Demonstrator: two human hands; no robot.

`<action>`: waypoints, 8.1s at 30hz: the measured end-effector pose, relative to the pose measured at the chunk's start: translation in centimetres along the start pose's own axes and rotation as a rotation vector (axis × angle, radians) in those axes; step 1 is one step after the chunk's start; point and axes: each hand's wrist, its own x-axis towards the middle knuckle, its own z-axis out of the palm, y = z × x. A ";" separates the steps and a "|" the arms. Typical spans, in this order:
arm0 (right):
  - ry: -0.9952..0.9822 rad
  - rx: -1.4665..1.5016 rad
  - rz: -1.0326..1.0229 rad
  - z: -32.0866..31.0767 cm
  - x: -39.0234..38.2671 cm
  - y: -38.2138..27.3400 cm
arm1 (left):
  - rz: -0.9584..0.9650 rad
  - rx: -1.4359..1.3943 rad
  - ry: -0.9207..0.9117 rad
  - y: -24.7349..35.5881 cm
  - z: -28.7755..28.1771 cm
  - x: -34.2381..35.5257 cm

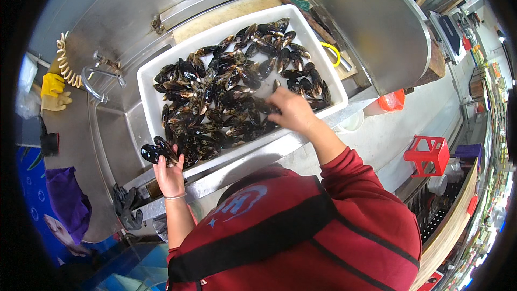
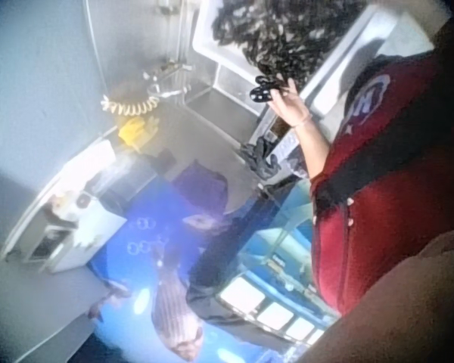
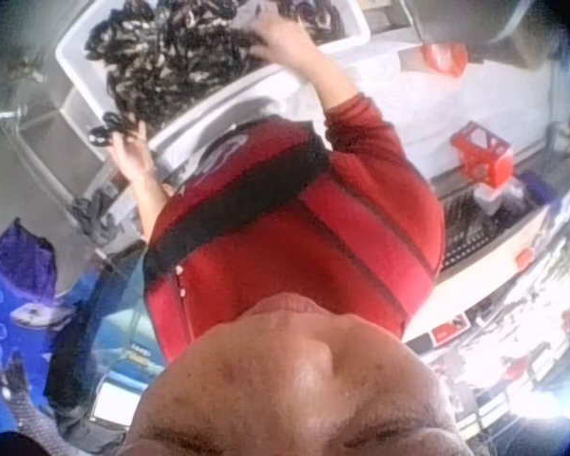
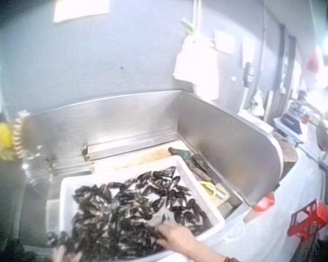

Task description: The person scoops water from a bucket and pours it over trays of clams in a seafood display case. They then lift a white tray of mussels from the case, carry it to a sink, and wash the mussels under running water by hand.

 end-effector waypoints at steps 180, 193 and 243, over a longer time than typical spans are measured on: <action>0.042 0.487 0.186 -4.6 9.3 10.4 | 0.127 0.332 0.790 6.3 -5.6 -13.8; -0.096 -0.323 0.208 2.8 2.5 -5.1 | 0.128 0.516 0.308 6.1 -0.4 -6.3; 0.150 -0.365 -0.089 -4.3 -9.1 3.5 | 0.356 0.740 0.909 6.7 -17.7 -14.6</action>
